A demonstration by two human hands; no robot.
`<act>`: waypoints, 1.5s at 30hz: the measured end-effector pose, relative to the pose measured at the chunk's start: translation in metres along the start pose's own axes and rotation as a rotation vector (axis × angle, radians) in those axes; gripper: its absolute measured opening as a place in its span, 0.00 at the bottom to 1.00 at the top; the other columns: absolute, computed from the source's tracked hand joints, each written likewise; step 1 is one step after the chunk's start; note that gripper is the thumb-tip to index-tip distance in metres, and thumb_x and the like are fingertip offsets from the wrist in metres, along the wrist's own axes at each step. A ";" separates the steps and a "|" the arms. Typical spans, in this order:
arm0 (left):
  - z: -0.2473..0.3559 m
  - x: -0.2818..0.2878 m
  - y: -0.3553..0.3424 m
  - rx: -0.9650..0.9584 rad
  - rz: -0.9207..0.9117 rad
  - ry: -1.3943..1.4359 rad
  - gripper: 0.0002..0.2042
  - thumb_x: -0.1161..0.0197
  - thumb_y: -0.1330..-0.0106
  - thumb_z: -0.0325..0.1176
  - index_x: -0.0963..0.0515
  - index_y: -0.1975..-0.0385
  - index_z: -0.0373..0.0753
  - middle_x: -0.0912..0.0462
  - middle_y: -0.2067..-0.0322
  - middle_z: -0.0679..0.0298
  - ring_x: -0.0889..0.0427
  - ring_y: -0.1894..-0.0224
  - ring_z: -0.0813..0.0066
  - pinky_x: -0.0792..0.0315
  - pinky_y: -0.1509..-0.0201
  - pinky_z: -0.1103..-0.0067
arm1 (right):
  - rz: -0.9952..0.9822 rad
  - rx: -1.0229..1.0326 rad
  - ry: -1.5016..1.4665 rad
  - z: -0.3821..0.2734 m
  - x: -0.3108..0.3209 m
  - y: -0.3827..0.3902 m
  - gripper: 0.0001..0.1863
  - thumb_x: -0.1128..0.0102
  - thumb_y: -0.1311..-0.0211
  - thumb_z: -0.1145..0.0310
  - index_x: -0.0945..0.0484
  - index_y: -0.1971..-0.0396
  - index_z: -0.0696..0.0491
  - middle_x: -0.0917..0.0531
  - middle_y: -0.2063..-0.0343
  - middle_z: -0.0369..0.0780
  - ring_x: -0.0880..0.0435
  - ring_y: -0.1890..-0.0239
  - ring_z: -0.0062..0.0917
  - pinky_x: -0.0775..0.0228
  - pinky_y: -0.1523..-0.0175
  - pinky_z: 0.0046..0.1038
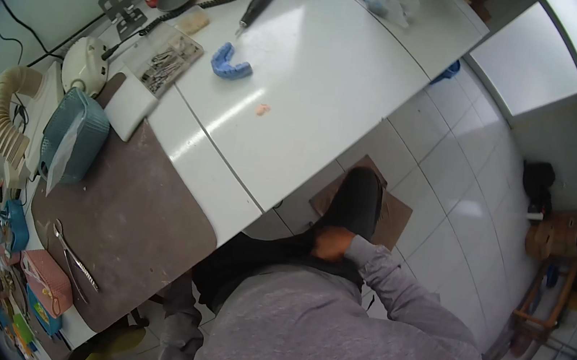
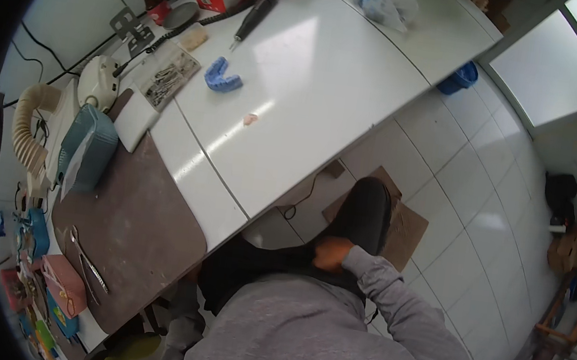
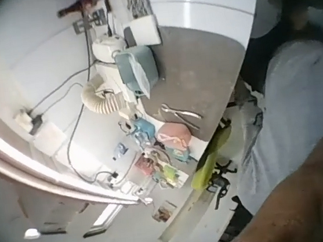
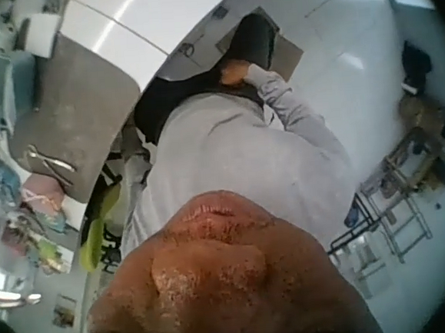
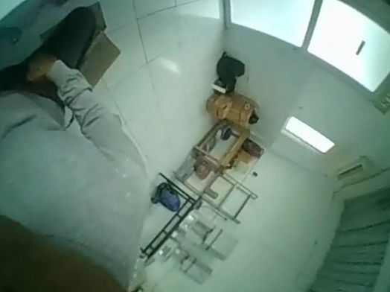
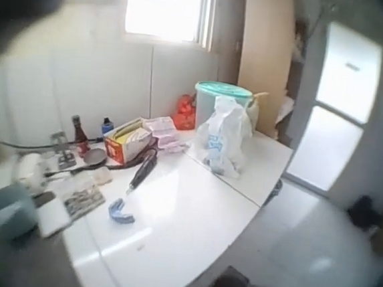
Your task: Trim and refine a dental impression model using a rotary tool at a workbench.
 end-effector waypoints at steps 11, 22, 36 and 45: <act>0.197 0.075 -0.167 -0.320 0.363 -0.061 0.12 0.39 0.17 0.38 0.16 0.50 0.37 0.12 0.52 0.45 0.12 0.50 0.51 0.20 0.47 0.59 | 0.389 0.015 -0.097 -0.058 -0.008 0.084 0.20 0.36 0.34 0.54 0.09 0.71 0.57 0.09 0.70 0.50 0.09 0.64 0.50 0.18 0.55 0.51; 0.436 0.100 -0.043 -0.549 -0.344 0.127 0.12 0.30 0.22 0.38 0.21 0.60 0.36 0.21 0.67 0.54 0.17 0.64 0.50 0.23 0.60 0.61 | 0.724 0.301 -0.368 -0.099 0.029 0.132 0.20 0.34 0.22 0.54 0.10 0.63 0.58 0.09 0.69 0.51 0.09 0.67 0.46 0.19 0.59 0.45; 0.561 0.275 -0.250 -0.721 0.432 -0.030 0.13 0.25 0.27 0.33 0.19 0.49 0.37 0.20 0.53 0.54 0.14 0.55 0.55 0.20 0.52 0.65 | 1.349 0.631 -0.588 -0.118 0.328 0.238 0.15 0.29 0.29 0.77 0.23 0.47 0.57 0.22 0.47 0.49 0.09 0.59 0.36 0.14 0.55 0.36; 0.554 0.251 -0.339 -0.681 0.308 0.044 0.17 0.23 0.32 0.29 0.16 0.44 0.40 0.21 0.45 0.49 0.16 0.45 0.47 0.21 0.39 0.61 | 1.683 0.073 0.348 -0.111 0.468 0.199 0.24 0.21 0.37 0.67 0.16 0.41 0.48 0.17 0.43 0.45 0.16 0.39 0.40 0.23 0.41 0.45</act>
Point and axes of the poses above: each hand's wrist, its own y-axis away from the middle knuckle, its own x-axis out of the back of the hand, z = x × y, the point moved 10 cm from there along -y, towards the middle knuckle
